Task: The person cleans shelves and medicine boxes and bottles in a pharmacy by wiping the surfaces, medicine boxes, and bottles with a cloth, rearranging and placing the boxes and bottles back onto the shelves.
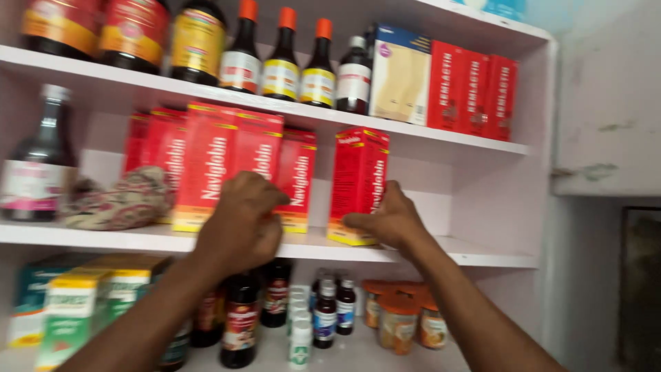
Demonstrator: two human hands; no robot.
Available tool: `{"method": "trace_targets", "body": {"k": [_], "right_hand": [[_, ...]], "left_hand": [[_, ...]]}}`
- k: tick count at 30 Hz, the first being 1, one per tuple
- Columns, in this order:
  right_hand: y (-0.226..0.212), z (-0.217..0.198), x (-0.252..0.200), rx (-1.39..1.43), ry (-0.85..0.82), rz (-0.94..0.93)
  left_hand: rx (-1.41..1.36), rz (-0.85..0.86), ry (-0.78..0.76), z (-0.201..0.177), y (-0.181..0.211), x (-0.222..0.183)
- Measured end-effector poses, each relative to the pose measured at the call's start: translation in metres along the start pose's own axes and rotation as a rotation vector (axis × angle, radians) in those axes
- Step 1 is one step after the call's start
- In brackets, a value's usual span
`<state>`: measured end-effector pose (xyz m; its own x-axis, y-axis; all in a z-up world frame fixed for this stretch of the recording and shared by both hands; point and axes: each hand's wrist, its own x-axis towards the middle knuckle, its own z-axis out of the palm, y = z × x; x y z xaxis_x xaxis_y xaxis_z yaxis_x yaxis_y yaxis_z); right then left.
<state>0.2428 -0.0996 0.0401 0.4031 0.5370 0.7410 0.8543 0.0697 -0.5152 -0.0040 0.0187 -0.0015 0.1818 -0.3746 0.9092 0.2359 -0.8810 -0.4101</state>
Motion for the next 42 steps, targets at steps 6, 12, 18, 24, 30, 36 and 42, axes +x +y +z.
{"method": "trace_targets", "body": {"k": [6,12,18,24,30,36,42], "right_hand": [[0.100,-0.072,0.034,-0.292,0.064,0.239],[0.114,-0.074,0.046,-0.661,0.116,0.239],[0.100,-0.071,0.036,-0.787,0.070,0.042],[0.150,-0.068,0.092,-0.896,0.008,-0.016],[0.181,-0.067,0.122,-0.898,-0.288,0.053],[0.210,-0.066,0.146,-0.940,-0.456,0.084],[0.223,-0.078,0.147,-0.838,-0.450,0.111]], "left_hand": [[-0.041,-0.047,0.038,-0.004,0.004,0.001],[-0.007,-0.069,0.003,-0.007,0.007,0.004],[0.010,-0.081,0.028,-0.005,0.011,0.002],[0.008,-0.094,0.041,-0.007,0.010,0.002],[-0.003,-0.084,0.055,-0.008,0.012,0.003],[-0.012,-0.084,0.062,-0.009,0.013,0.003],[-0.033,-0.037,0.094,-0.009,0.011,0.001]]}}
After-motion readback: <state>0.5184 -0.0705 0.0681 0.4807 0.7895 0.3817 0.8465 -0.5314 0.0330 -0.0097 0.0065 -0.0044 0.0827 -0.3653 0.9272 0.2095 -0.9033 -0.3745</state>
